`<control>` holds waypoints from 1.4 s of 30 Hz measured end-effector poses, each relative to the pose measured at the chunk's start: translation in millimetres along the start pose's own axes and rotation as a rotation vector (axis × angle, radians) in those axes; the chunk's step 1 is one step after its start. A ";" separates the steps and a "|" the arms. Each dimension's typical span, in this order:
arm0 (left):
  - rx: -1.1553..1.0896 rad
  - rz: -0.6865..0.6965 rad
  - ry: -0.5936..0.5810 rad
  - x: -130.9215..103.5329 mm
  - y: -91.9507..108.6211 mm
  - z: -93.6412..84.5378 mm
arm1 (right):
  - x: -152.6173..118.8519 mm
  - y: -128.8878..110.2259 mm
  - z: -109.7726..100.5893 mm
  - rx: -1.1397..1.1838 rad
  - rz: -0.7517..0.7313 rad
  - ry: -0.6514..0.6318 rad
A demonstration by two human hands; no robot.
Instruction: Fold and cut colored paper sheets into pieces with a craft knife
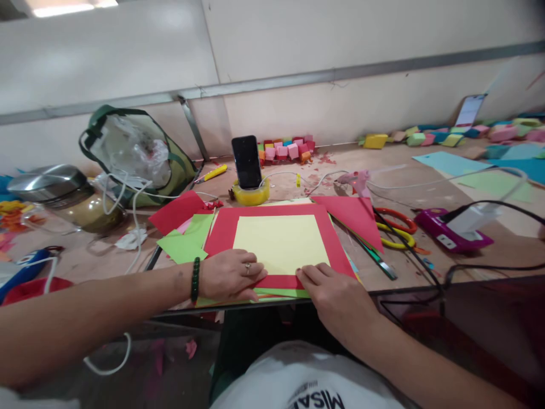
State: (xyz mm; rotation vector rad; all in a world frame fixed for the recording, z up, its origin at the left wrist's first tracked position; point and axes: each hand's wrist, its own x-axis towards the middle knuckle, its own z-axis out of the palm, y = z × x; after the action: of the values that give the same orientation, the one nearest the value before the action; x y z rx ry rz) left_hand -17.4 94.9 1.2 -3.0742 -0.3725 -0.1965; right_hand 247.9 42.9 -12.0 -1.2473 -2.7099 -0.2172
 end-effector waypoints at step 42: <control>0.142 -0.610 0.276 -6.6 73.7 0.3 | 22.5 7.8 -10.8 0.181 -0.235 0.114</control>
State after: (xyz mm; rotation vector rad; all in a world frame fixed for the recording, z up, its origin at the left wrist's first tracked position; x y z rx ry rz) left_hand -6.0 21.9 -1.7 -2.6468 -1.2256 -0.5704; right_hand 240.2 62.6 3.5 -0.8421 -2.7024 -0.0640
